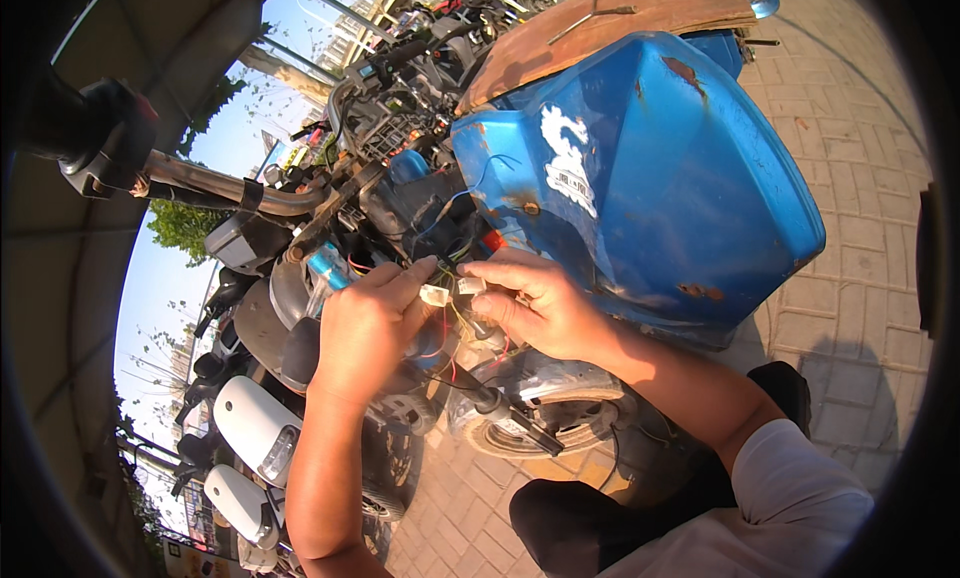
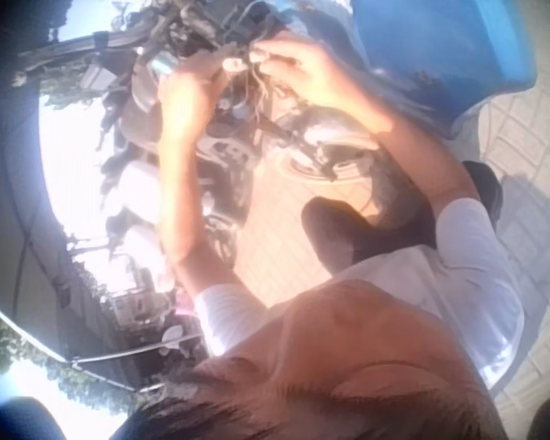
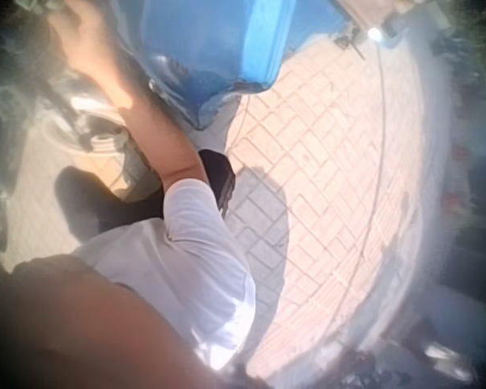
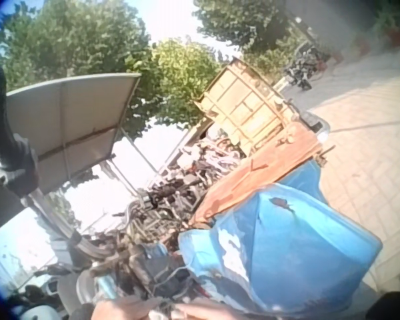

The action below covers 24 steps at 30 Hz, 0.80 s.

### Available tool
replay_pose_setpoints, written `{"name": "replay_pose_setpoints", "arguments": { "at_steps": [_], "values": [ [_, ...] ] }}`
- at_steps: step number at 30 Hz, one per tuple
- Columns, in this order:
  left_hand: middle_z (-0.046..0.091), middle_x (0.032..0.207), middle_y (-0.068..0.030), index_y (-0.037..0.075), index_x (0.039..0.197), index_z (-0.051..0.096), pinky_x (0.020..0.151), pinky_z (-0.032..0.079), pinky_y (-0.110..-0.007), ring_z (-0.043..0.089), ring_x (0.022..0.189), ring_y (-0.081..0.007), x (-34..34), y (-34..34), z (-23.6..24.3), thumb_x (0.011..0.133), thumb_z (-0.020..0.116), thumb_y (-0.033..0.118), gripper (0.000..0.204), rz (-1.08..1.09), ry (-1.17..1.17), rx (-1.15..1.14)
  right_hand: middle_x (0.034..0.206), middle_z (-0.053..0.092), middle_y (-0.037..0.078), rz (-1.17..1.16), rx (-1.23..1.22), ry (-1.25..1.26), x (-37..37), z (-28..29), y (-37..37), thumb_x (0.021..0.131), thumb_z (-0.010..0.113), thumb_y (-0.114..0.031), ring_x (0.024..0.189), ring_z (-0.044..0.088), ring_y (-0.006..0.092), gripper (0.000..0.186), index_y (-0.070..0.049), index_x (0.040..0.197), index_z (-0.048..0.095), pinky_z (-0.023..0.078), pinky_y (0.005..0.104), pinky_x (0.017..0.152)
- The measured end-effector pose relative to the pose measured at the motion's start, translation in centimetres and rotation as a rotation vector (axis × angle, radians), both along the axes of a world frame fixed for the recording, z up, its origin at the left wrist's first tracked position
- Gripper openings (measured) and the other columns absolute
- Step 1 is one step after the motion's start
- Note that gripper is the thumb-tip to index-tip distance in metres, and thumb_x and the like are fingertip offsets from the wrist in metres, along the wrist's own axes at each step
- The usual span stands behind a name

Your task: The person works on the exposed wiring harness of a blue motorcycle, using a yellow-handled tool to strip and twist wires near the fuel tank. The person repeatedly adjusts and connects wires within the engine compartment area.

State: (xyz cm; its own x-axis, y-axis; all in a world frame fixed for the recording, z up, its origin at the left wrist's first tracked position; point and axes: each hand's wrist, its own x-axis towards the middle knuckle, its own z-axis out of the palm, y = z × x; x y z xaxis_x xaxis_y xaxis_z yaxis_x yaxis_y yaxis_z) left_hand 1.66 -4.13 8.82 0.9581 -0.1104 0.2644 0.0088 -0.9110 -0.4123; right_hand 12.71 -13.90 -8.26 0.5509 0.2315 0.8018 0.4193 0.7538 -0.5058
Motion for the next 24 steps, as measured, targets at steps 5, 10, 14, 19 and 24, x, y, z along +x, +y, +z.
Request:
{"name": "replay_pose_setpoints", "arguments": {
  "at_steps": [5, 10, 14, 19, 24],
  "values": [
    [0.064, 0.079, -0.0038, 0.014, 0.109, 0.071, 0.057, 0.053, -0.038, 0.068, 0.069, -0.0263, 0.0, -0.5, -0.6, 0.086, 0.071, 0.029, 0.027, 0.081, 0.043, 0.178, 0.095, 0.061, 0.013, -0.176, 0.026, -0.101, 0.3, 0.2, -0.5, 0.092, 0.071, -0.008, 0.083, 0.064, 0.0293, 0.027, -0.001, 0.118, 0.065, 0.051, 0.0392, 0.069],
    [0.063, 0.08, -0.0028, 0.015, 0.115, 0.07, 0.059, 0.053, -0.037, 0.067, 0.071, -0.0253, -0.3, -0.3, -0.8, 0.084, 0.075, 0.03, 0.034, 0.112, 0.062, 0.254, 0.097, 0.062, 0.015, -0.309, -0.052, -0.195, 0.2, 0.3, -0.5, 0.089, 0.074, -0.009, 0.083, 0.063, 0.0328, 0.031, 0.0, 0.117, 0.066, 0.051, 0.0392, 0.072],
    [0.062, 0.078, -0.0031, 0.012, 0.109, 0.069, 0.058, 0.054, -0.037, 0.068, 0.07, -0.0237, -0.4, 0.0, -1.1, 0.085, 0.072, 0.025, 0.027, 0.045, 0.007, 0.283, 0.095, 0.061, 0.015, -0.282, -0.131, -0.224, 0.2, 0.4, -0.8, 0.089, 0.073, -0.01, 0.081, 0.062, 0.0336, 0.028, -0.001, 0.115, 0.065, 0.05, 0.0409, 0.069],
    [0.062, 0.085, -0.0079, 0.01, 0.119, 0.069, 0.064, 0.055, -0.04, 0.067, 0.076, -0.0298, -0.8, 0.5, -1.5, 0.083, 0.077, 0.03, 0.042, -0.061, 0.022, 0.025, 0.095, 0.061, 0.014, -0.217, -0.213, -0.265, 0.3, 0.7, -1.5, 0.089, 0.073, -0.011, 0.079, 0.061, 0.0339, 0.028, -0.001, 0.114, 0.064, 0.05, 0.0411, 0.068],
    [0.065, 0.093, -0.0098, 0.008, 0.116, 0.068, 0.07, 0.054, -0.04, 0.066, 0.082, -0.0312, -1.1, 1.9, -2.1, 0.083, 0.078, 0.014, 0.035, -0.079, 0.087, -0.376, 0.093, 0.06, 0.013, -0.136, -0.067, -0.205, 0.1, 0.7, -1.3, 0.091, 0.072, -0.009, 0.079, 0.062, 0.032, 0.023, -0.001, 0.111, 0.065, 0.049, 0.0399, 0.068]
  ]
}}
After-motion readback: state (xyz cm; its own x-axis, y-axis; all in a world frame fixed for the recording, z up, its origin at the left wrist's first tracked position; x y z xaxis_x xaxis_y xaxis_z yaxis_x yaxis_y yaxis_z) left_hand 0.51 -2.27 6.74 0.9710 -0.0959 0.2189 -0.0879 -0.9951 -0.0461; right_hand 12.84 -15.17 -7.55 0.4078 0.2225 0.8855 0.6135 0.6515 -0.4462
